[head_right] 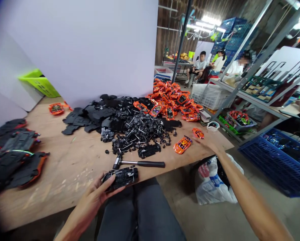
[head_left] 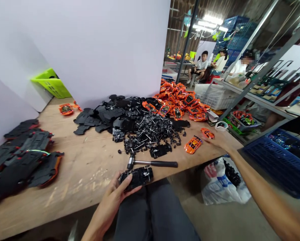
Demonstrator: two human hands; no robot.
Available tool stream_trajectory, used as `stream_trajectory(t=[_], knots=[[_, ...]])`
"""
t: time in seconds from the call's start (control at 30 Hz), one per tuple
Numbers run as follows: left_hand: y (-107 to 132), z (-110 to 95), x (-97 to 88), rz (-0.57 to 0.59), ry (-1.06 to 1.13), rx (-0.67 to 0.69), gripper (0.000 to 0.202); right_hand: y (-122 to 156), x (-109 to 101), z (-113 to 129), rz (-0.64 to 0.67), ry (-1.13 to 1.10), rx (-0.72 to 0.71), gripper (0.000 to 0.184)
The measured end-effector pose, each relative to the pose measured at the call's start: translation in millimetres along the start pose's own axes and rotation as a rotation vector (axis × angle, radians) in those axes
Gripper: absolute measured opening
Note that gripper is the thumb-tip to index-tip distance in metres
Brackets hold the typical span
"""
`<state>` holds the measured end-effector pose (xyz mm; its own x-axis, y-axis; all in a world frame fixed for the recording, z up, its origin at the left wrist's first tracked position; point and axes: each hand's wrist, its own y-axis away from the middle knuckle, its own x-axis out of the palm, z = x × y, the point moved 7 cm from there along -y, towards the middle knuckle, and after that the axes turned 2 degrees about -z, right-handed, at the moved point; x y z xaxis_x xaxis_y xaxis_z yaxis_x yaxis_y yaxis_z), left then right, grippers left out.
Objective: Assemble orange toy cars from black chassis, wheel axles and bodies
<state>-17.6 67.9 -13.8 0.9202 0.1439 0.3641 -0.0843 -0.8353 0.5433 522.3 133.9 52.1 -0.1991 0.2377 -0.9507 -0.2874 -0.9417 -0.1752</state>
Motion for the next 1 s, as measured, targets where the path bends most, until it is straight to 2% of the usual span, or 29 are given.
stream_trajectory(t=[0.07, 0.13, 0.17, 0.2, 0.3, 0.37, 0.4, 0.47, 0.53, 0.73, 0.9, 1.0], knots=[[4.4, -2.1, -4.0, 0.02, 0.002, 0.015, 0.043, 4.0, -10.5, 18.4, -0.015, 0.01, 0.016, 0.048], [7.3, -2.4, -9.7, 0.012, -0.002, 0.022, 0.042, 17.0, -17.4, 62.7, -0.035, -0.059, -0.032, 0.05], [7.8, -1.7, -12.8, 0.001, -0.008, 0.019, 0.043, 28.5, -17.0, 96.1, -0.031, -0.126, -0.104, 0.052], [7.6, -0.5, -15.8, -0.012, -0.017, 0.013, 0.044, 44.5, -15.1, 138.1, -0.02, -0.274, -0.244, 0.055], [4.7, 3.1, -20.2, -0.002, -0.025, 0.004, 0.044, 111.5, 13.6, 267.3, 0.22, -0.475, -0.681, 0.052], [2.9, 5.2, -17.7, 0.077, 0.003, -0.003, 0.048, 145.7, 35.0, 324.5, 0.29, -0.559, -0.813, 0.056], [2.5, 6.0, -15.4, 0.13, 0.023, -0.007, 0.054, 156.3, 45.9, 342.6, 0.314, -0.588, -0.844, 0.058], [2.5, 7.3, -12.1, 0.223, 0.056, -0.01, 0.069, 166.1, 65.0, 361.1, 0.341, -0.608, -0.86, 0.06], [2.0, 8.2, -12.4, 0.258, 0.069, 0.003, 0.074, 168.8, 78.3, 365.8, 0.368, -0.584, -0.869, 0.061], [-2.8, 12.7, -20.1, 0.186, -0.032, 0.111, 0.052, 170.9, 89.3, 365.4, 0.453, -0.5, -0.899, 0.063], [-5.0, 19.7, -22.3, 0.156, -0.016, 0.137, 0.049, 169.9, 86.5, 363.1, 0.48, -0.433, -0.952, 0.064], [-4.7, 24.3, -26.6, 0.099, -0.016, 0.129, 0.048, 176.5, 93.8, 361.9, 0.476, -0.362, -0.967, 0.062]])
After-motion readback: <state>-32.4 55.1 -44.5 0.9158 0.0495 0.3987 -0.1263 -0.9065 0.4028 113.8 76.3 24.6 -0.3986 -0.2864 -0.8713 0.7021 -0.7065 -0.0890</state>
